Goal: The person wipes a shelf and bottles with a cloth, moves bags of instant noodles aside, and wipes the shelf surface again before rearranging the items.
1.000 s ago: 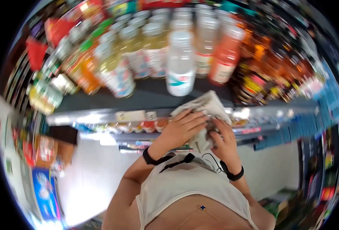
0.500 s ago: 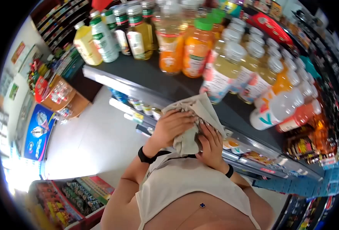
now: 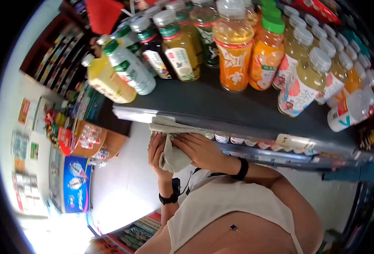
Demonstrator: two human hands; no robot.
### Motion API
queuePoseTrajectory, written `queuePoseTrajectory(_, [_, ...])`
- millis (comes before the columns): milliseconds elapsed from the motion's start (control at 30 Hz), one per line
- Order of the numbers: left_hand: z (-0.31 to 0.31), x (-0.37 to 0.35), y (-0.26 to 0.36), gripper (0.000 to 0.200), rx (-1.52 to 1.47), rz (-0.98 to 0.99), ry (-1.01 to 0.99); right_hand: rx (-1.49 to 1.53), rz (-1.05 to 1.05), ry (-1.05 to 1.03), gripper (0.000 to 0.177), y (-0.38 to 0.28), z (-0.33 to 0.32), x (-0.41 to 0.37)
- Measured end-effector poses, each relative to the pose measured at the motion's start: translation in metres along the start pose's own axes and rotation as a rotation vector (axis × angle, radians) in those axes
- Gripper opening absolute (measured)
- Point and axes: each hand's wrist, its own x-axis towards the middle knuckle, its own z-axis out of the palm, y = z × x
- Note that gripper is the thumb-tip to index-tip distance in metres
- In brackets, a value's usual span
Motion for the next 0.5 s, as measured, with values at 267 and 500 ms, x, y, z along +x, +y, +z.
queuePoseTrajectory(267, [0.068, -0.019, 0.036, 0.041, -0.129, 0.411, -0.405, -0.616, 0.228, 0.072, 0.025, -0.002, -0.085, -0.082])
queuePoseTrajectory(500, [0.105, 0.018, 0.066, 0.043, 0.136, 0.866, -0.294, -0.748, 0.527, 0.310, 0.040, -0.010, -0.058, -0.133])
